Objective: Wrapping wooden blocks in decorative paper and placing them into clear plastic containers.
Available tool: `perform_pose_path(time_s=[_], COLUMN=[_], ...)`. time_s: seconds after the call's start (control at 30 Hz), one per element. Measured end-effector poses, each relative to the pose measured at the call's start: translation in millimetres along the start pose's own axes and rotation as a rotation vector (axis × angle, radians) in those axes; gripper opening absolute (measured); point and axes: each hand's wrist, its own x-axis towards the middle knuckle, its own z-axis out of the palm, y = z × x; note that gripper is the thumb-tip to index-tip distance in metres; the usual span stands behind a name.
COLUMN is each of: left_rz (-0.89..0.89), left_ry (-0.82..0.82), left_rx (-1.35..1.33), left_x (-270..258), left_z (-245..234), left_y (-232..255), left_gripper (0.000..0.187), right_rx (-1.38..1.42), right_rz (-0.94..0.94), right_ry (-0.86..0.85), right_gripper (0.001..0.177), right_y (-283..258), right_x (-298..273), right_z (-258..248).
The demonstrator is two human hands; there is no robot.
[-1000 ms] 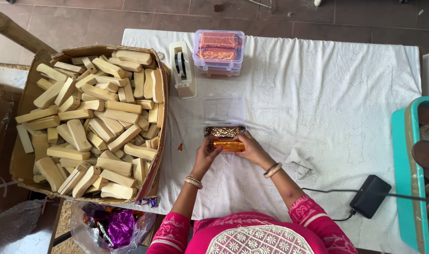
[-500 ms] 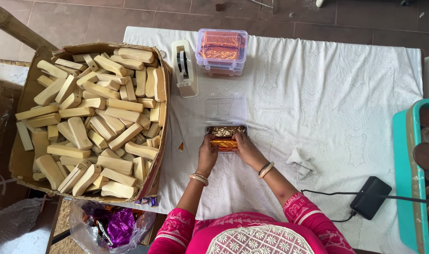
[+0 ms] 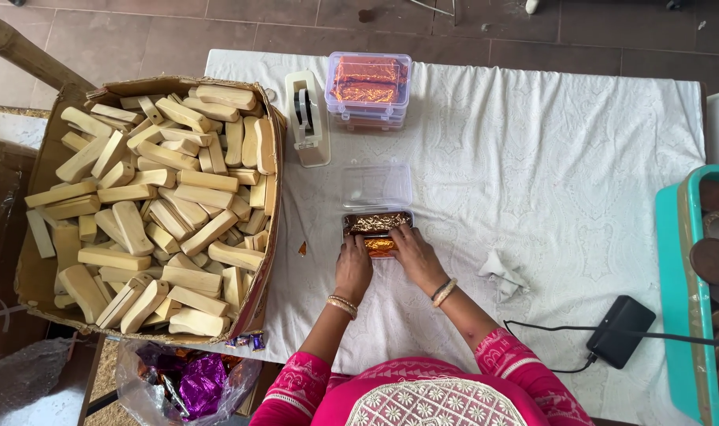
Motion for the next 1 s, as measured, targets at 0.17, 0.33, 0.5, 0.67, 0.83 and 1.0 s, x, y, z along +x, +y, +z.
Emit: perform_pose_path(time_s=[0.17, 0.33, 0.5, 0.67, 0.83, 1.0], left_rz=[0.095, -0.023, -0.252, -0.154, -0.052, 0.065], left_ry=[0.028, 0.315, 0.092, 0.16, 0.092, 0.017], left_rx=[0.131, -0.15, -0.459, -0.432, -0.512, -0.534], left_x=[0, 38, 45, 51, 69, 93], left_z=[-19, 0, -26, -11, 26, 51], left_y=[4, -39, -28, -16, 9, 43], left_gripper=[0.032, 0.046, 0.044, 0.042, 0.044, 0.043], right_rx=[0.065, 0.171, 0.412, 0.498, 0.442, 0.407], right_rz=[0.087, 0.198, 0.367, 0.451, 0.47, 0.535], right_ry=[0.04, 0.139, 0.011, 0.026, 0.227, 0.309], right_gripper=[0.03, 0.032, 0.044, 0.043, 0.046, 0.047], right_y=[19, 34, 61, 72, 92, 130], right_x=[1, 0, -9, -25, -44, -64], right_z=[-16, -24, 17, 4, -32, -40])
